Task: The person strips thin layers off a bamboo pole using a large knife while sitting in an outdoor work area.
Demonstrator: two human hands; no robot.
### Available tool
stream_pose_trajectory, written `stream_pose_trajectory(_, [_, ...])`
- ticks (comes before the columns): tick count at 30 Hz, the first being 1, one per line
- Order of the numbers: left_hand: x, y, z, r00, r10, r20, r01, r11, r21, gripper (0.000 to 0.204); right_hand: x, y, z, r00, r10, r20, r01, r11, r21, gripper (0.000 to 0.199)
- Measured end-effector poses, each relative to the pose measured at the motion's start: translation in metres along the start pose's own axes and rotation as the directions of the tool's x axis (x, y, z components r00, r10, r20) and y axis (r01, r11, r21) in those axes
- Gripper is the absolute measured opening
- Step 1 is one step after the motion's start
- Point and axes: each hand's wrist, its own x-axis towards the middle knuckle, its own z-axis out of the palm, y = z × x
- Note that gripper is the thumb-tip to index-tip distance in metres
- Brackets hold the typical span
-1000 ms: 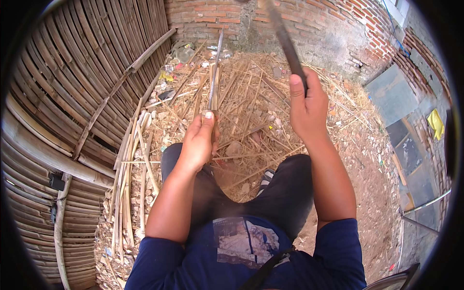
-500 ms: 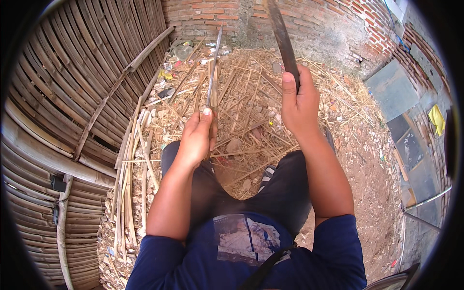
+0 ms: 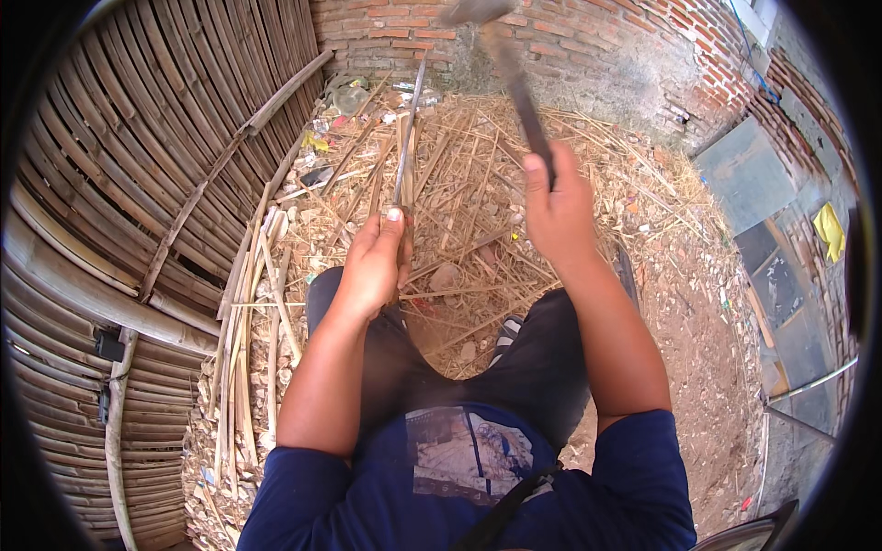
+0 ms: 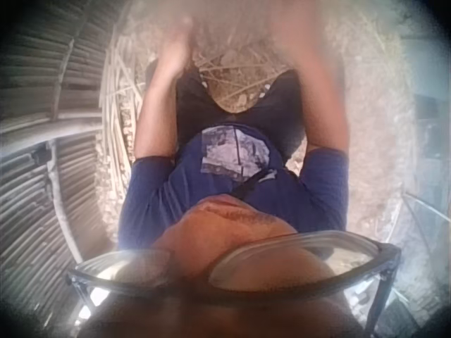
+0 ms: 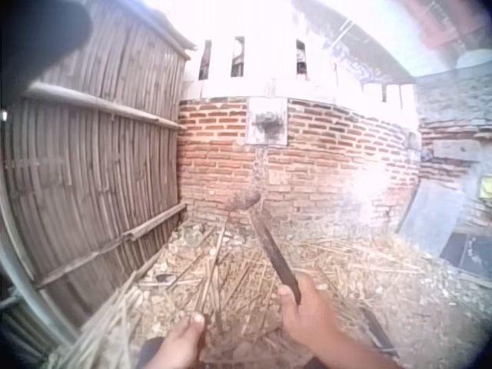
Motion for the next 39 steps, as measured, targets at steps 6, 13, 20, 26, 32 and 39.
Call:
stream_pose_trajectory(6, [0.008,-0.004,-0.009,1.000,0.003,-0.023,-0.003,1.000,0.002,0.043,0.002,0.020,0.006,0.987,0.085,0.137,-0.061,0.983,-0.172,0.033])
stream_pose_trajectory(13, [0.005,-0.006,-0.013,1.000,-0.012,-0.014,0.012,1.000,0.011,0.046,0.006,-0.002,0.015,0.997,-0.031,-0.064,0.034,0.998,0.046,0.034])
stream_pose_trajectory(20, [0.011,-0.001,-0.015,0.999,-0.044,-0.003,0.045,0.997,0.061,0.046,0.006,0.000,0.030,0.983,0.100,0.154,-0.092,0.994,-0.060,0.035])
stream_pose_trajectory(26, [0.006,0.000,-0.016,0.999,-0.027,-0.023,0.028,0.999,0.019,0.046,0.009,-0.014,0.016,1.000,0.016,-0.014,-0.015,0.997,0.081,0.036])
stream_pose_trajectory(32, [0.014,-0.002,-0.013,0.998,-0.058,-0.025,0.058,0.998,0.028,0.046,-0.011,0.032,0.044,0.960,0.173,0.220,-0.147,0.981,-0.128,0.035])
stream_pose_trajectory(39, [0.013,-0.008,-0.026,0.997,-0.077,0.006,0.077,0.997,0.021,0.048,-0.010,0.013,0.035,0.989,0.147,0.028,-0.149,0.987,0.056,0.033])
